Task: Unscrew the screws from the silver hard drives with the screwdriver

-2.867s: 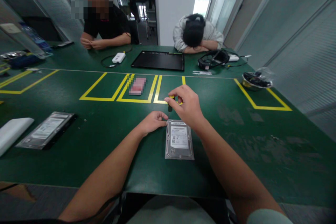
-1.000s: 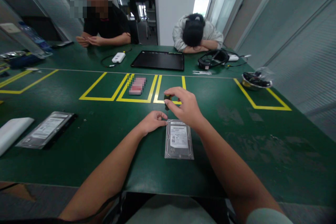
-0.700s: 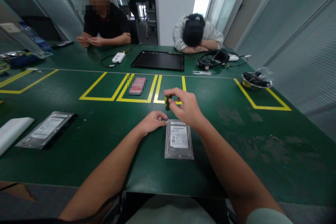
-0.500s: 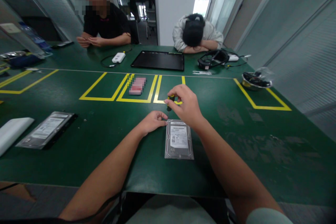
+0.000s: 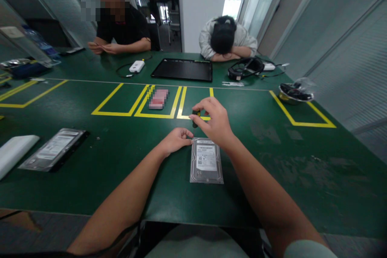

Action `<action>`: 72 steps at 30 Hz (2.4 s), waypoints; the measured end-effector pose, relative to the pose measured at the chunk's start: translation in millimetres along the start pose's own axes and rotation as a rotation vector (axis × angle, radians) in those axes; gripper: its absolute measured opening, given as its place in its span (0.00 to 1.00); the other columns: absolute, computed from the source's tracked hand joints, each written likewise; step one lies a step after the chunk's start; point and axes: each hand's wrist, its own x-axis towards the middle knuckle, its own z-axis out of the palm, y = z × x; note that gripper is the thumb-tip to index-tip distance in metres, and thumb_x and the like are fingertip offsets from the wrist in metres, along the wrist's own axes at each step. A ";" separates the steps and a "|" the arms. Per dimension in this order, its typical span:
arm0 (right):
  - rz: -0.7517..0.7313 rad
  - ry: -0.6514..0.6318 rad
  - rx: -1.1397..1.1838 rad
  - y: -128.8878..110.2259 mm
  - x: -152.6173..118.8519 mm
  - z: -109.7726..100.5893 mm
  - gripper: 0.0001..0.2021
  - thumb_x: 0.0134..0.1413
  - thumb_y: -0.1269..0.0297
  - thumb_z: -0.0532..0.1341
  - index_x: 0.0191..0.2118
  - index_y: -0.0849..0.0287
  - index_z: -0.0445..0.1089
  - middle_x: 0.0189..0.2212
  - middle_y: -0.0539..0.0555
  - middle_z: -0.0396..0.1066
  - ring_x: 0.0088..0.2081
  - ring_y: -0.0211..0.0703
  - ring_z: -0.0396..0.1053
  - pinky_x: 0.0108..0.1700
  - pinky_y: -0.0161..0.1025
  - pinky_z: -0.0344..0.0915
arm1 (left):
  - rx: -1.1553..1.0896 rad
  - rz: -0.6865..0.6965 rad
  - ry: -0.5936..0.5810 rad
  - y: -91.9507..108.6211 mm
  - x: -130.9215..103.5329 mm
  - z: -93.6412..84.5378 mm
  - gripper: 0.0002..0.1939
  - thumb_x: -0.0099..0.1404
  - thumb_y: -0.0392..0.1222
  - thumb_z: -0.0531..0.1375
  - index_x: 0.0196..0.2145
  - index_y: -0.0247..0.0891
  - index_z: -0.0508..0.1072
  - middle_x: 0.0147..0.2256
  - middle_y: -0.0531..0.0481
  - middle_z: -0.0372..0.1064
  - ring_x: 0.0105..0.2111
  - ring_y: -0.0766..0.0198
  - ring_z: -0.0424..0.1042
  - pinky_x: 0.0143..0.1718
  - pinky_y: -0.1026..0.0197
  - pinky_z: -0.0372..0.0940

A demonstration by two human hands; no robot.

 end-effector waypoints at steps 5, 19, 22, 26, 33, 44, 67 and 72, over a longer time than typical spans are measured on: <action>-0.046 -0.035 0.025 0.4 -0.3 -0.9 0.11 0.55 0.73 0.57 0.43 0.57 0.71 0.41 0.54 0.76 0.44 0.43 0.72 0.47 0.43 0.68 | -0.001 0.004 -0.004 -0.7 0.1 -0.2 0.17 0.51 0.44 0.69 0.36 0.34 0.71 0.19 0.59 0.60 0.19 0.70 0.58 0.21 0.67 0.49; -0.015 -0.064 0.032 -1.8 0.4 -1.2 0.09 0.56 0.70 0.61 0.43 0.58 0.73 0.40 0.55 0.75 0.43 0.42 0.73 0.44 0.41 0.70 | 0.016 0.015 -0.010 -0.9 0.3 -0.4 0.15 0.52 0.43 0.67 0.35 0.34 0.70 0.19 0.61 0.55 0.18 0.72 0.53 0.21 0.66 0.45; 0.005 -0.031 0.009 -4.1 0.9 -1.3 0.07 0.55 0.67 0.64 0.40 0.59 0.74 0.36 0.55 0.73 0.39 0.42 0.71 0.41 0.41 0.70 | 0.006 0.013 -0.010 -1.5 0.4 -0.6 0.16 0.52 0.44 0.68 0.36 0.35 0.70 0.19 0.60 0.57 0.19 0.71 0.55 0.21 0.67 0.46; -0.035 -0.020 0.068 -3.2 0.6 -0.7 0.08 0.59 0.71 0.58 0.41 0.57 0.73 0.43 0.56 0.76 0.48 0.43 0.72 0.49 0.44 0.69 | -0.010 0.014 -0.012 -1.8 0.4 0.1 0.15 0.52 0.42 0.67 0.35 0.34 0.70 0.19 0.60 0.57 0.19 0.71 0.55 0.21 0.67 0.46; -0.020 -0.026 0.061 -0.3 0.4 1.0 0.06 0.56 0.68 0.63 0.40 0.58 0.74 0.37 0.54 0.74 0.40 0.41 0.72 0.41 0.39 0.70 | 0.007 0.014 -0.015 -0.3 0.1 0.5 0.15 0.52 0.43 0.67 0.35 0.34 0.70 0.18 0.62 0.52 0.18 0.72 0.51 0.21 0.66 0.43; -0.036 -0.055 0.065 -2.5 1.1 -0.6 0.07 0.57 0.70 0.61 0.42 0.59 0.74 0.39 0.55 0.76 0.42 0.42 0.73 0.44 0.41 0.70 | -0.009 0.011 -0.011 -0.6 0.0 0.5 0.15 0.52 0.43 0.67 0.35 0.34 0.70 0.20 0.58 0.61 0.20 0.70 0.58 0.22 0.67 0.49; -0.022 -0.041 0.072 -3.3 0.4 0.1 0.07 0.59 0.70 0.59 0.41 0.57 0.73 0.40 0.54 0.77 0.43 0.41 0.73 0.44 0.41 0.69 | -0.005 0.020 -0.002 -3.3 1.7 -0.4 0.16 0.51 0.44 0.69 0.35 0.34 0.71 0.20 0.58 0.62 0.20 0.70 0.61 0.21 0.67 0.50; -0.009 -0.019 0.036 -3.9 0.9 -0.6 0.06 0.57 0.68 0.61 0.40 0.58 0.73 0.37 0.53 0.75 0.38 0.40 0.71 0.38 0.38 0.66 | -0.010 0.010 -0.008 -1.4 0.6 -0.1 0.16 0.51 0.44 0.69 0.35 0.35 0.71 0.20 0.59 0.61 0.20 0.70 0.60 0.21 0.67 0.50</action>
